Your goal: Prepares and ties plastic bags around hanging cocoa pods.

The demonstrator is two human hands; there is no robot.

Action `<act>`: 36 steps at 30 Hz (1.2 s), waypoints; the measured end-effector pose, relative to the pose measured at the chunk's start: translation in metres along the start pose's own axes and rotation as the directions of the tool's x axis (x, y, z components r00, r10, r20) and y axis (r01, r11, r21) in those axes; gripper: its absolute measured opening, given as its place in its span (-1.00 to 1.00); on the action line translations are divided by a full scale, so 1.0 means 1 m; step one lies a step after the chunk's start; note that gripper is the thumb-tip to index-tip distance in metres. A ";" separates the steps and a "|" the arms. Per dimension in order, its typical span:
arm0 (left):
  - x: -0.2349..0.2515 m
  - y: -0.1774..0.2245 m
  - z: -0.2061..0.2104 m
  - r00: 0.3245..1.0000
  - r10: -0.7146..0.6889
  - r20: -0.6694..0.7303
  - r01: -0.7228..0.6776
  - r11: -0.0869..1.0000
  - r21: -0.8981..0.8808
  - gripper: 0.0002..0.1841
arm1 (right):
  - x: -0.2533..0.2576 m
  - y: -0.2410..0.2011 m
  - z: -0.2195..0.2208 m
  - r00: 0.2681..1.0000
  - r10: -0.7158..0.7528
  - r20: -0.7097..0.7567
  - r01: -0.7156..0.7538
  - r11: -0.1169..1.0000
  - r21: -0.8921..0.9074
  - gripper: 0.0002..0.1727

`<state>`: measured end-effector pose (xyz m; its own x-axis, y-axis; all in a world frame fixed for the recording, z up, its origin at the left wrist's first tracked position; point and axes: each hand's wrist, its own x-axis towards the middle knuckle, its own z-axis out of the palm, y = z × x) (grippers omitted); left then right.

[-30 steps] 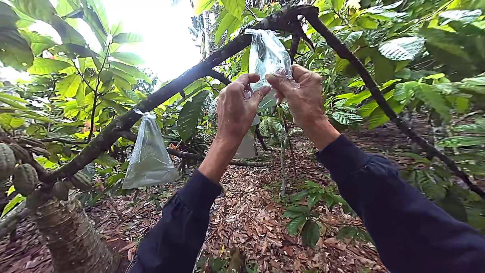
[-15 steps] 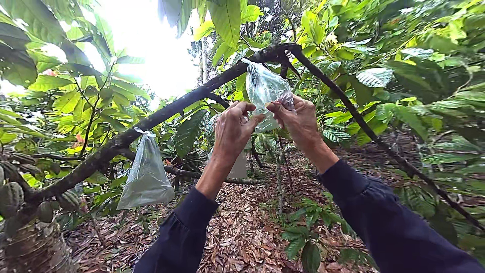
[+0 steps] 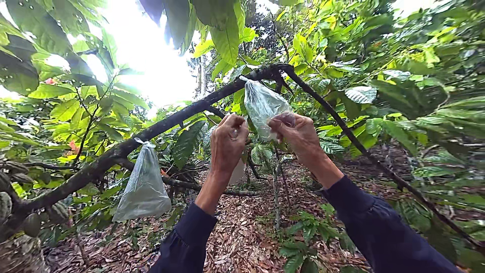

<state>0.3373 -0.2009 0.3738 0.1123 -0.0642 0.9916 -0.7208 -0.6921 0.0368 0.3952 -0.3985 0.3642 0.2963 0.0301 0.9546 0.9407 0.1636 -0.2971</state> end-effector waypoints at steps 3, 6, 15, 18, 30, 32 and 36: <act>0.000 0.002 0.007 0.992 0.000 0.129 -0.001 1.000 0.009 -0.70 | 0.000 -0.005 0.003 0.999 0.026 -0.026 -0.026 1.000 -0.013 -0.86; 0.003 0.000 0.021 0.979 0.020 0.202 -0.015 1.000 -0.025 -0.69 | 0.002 -0.007 0.007 0.998 0.055 0.017 -0.054 0.997 -0.052 -0.77; -0.001 -0.001 0.012 0.983 0.073 0.168 -0.083 0.995 0.050 -0.78 | -0.002 -0.010 -0.004 0.999 0.026 0.027 -0.024 0.997 -0.077 -0.85; -0.003 0.007 0.005 0.981 0.090 0.172 -0.123 0.974 0.192 -0.76 | -0.002 -0.014 -0.007 1.000 -0.007 0.017 0.009 0.996 -0.091 -0.86; -0.019 0.014 -0.005 0.986 0.151 -0.073 -0.115 0.925 0.363 -0.74 | -0.018 -0.019 -0.016 0.965 -0.108 -0.238 -0.016 0.885 -0.466 -0.75; -0.023 0.012 -0.001 0.990 0.121 -0.070 -0.088 0.930 0.357 -0.73 | -0.020 -0.016 -0.013 0.970 -0.094 -0.224 -0.025 0.879 -0.477 -0.71; -0.030 0.007 0.003 0.995 0.087 -0.055 -0.066 0.947 0.315 -0.76 | -0.023 -0.009 -0.015 0.980 -0.066 -0.190 -0.039 0.866 -0.499 -0.71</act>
<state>0.3313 -0.2057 0.3440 0.0112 -0.0850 0.9963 -0.4746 -0.8775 -0.0695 0.3819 -0.4151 0.3442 0.2599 -0.1687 0.9508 0.8854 -0.3512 -0.3044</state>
